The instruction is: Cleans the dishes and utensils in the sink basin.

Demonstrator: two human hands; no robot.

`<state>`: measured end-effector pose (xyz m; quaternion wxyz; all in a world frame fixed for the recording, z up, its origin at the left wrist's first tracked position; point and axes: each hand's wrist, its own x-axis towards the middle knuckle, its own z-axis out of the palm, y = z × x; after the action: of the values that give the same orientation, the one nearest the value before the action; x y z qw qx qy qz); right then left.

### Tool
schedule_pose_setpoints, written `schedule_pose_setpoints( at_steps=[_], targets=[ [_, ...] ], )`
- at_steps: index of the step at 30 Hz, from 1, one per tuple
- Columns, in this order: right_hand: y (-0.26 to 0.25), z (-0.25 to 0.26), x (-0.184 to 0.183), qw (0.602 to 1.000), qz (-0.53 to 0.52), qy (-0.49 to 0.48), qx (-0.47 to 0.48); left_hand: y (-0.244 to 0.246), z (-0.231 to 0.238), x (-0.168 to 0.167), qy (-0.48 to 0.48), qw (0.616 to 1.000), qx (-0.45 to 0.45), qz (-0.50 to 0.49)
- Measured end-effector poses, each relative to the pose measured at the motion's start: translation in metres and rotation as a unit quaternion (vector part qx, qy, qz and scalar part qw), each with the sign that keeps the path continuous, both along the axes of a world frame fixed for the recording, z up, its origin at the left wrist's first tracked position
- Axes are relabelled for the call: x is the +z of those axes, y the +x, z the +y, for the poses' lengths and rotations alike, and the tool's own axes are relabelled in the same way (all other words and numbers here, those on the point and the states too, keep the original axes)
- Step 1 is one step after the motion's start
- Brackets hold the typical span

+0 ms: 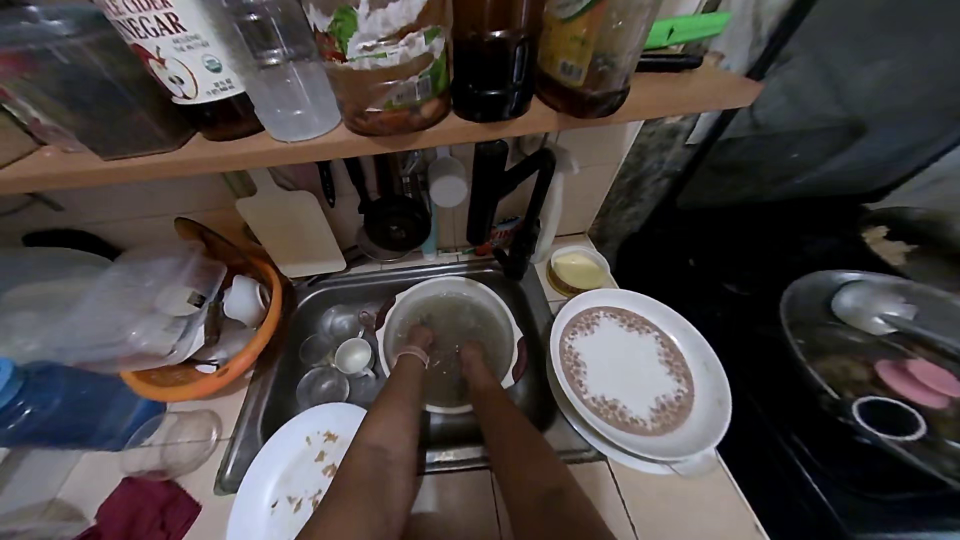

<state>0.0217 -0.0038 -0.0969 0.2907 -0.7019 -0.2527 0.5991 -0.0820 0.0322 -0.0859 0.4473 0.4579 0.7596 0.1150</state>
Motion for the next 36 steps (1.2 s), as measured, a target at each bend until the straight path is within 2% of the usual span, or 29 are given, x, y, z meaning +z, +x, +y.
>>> schedule_pose_setpoints(
  at_steps=[3,5,7,9,11,13,17,20,23,25,28,31,34,36],
  targets=[
    [0.002,0.003,-0.003,1.0,0.019,0.023,-0.003,0.0,0.008,-0.019,0.056,0.974,0.149,-0.163],
    [0.001,0.006,-0.006,0.996,0.054,0.07,-0.011,0.002,0.017,-0.027,0.071,0.948,0.192,-0.245],
    [-0.001,0.009,-0.015,0.986,0.115,0.116,-0.03,0.007,0.023,-0.023,0.075,0.928,0.22,-0.292],
    [-0.002,0.012,-0.015,0.982,0.145,0.114,-0.033,0.007,0.028,-0.018,0.057,0.91,0.231,-0.339],
    [-0.002,0.012,-0.012,0.98,0.166,0.101,-0.044,0.002,0.032,-0.019,0.038,0.91,0.185,-0.369],
    [-0.001,0.012,-0.011,0.98,0.167,0.098,-0.042,0.002,0.03,-0.018,0.042,0.926,0.158,-0.339],
    [0.0,0.012,-0.011,0.989,0.126,0.067,0.026,-0.002,0.024,-0.026,0.123,0.941,0.211,-0.233],
    [-0.002,0.012,-0.01,0.992,0.104,0.035,0.054,-0.005,0.017,-0.024,0.142,0.948,0.232,-0.166],
    [-0.005,0.01,-0.012,0.994,0.09,0.027,0.052,-0.005,0.008,-0.02,0.092,0.979,0.134,-0.122],
    [-0.005,0.007,-0.009,0.996,0.065,0.019,0.056,-0.003,0.007,-0.015,0.02,0.991,0.071,-0.111],
    [0.001,-0.005,0.008,0.996,-0.008,0.015,0.092,-0.002,0.009,-0.017,-0.007,0.987,0.093,-0.127],
    [0.005,-0.01,0.015,0.988,-0.078,-0.008,0.137,-0.002,0.005,-0.014,-0.024,0.993,0.083,-0.081],
    [0.003,-0.01,0.012,0.995,-0.06,0.013,0.083,-0.003,0.0,-0.005,-0.017,0.996,0.055,-0.064],
    [0.004,-0.01,0.009,0.997,-0.011,0.067,0.036,-0.002,0.0,-0.003,0.021,0.985,0.116,-0.128]
  ],
)
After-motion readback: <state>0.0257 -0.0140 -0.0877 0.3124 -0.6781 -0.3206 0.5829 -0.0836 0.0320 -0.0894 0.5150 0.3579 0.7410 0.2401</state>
